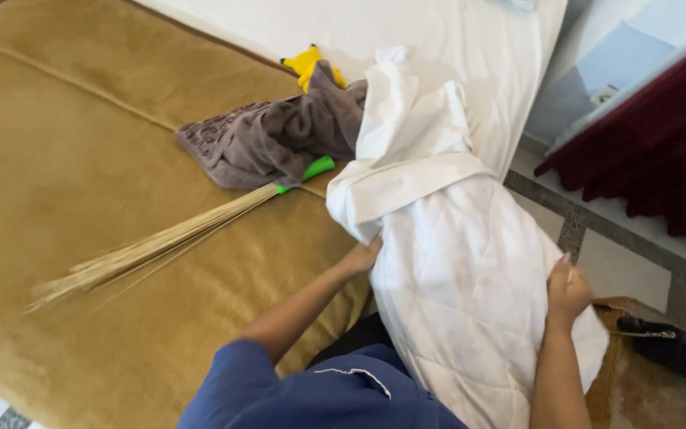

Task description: The person beats a white pillow with a rattan beater, then sets the beater aside and slides the pillow into a white pillowcase on the bed. They work the fabric over the pillow, adjust the corners, and place the covered pillow on the bed.

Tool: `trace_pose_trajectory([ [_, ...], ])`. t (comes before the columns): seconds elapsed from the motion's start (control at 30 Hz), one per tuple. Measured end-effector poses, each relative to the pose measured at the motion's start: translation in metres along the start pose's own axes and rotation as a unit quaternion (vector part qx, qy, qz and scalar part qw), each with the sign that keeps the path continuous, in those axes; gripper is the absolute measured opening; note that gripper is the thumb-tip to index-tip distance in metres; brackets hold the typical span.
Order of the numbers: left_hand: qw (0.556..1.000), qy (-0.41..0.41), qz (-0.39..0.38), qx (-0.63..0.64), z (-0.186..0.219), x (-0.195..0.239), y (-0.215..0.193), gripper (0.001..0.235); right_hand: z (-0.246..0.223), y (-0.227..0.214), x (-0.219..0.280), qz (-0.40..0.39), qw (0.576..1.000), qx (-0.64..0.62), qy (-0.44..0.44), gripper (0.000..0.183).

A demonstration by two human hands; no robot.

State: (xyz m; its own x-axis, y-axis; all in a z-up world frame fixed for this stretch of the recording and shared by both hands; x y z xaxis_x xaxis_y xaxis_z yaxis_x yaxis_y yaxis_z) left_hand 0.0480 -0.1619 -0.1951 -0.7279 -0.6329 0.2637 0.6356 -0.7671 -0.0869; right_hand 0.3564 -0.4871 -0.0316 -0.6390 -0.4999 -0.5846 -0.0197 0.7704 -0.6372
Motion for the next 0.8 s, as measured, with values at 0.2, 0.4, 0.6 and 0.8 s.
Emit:
trace_pose_trajectory([
  [0.2, 0.989, -0.083, 0.099, -0.07, 0.124, -0.066, -0.048, 0.087, -0.134, -0.049, -0.082, 0.139, 0.977, -0.162, 0.023, 0.057],
  [0.4, 0.962, 0.052, 0.188, -0.189, 0.372, -0.076, -0.129, 0.07, -0.228, -0.134, -0.141, 0.088, 0.983, -0.16, 0.027, 0.059],
  [0.6, 0.94, 0.007, 0.24, -0.243, 0.34, -0.069, -0.15, 0.065, -0.351, -0.167, -0.128, -0.039, 0.924, -0.317, 0.209, 0.049],
  [0.8, 0.909, -0.041, 0.28, -0.308, 0.25, -0.058, -0.159, 0.061, -0.135, -0.064, -0.052, -0.365, 0.909, -0.158, 0.127, 0.085],
])
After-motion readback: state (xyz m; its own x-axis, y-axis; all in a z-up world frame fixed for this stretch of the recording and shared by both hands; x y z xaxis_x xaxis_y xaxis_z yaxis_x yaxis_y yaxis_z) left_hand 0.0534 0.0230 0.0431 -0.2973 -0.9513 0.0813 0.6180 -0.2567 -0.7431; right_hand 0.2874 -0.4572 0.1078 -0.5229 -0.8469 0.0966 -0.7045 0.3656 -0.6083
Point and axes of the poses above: each hand's wrist, its own x-axis away from the middle knuckle, its own y-axis out of the palm, z = x × y, the point moved 4 cm from there along -x, towards the middle knuckle, and after that the axes turned 13 degrees about -y, right-handed, at the moved point
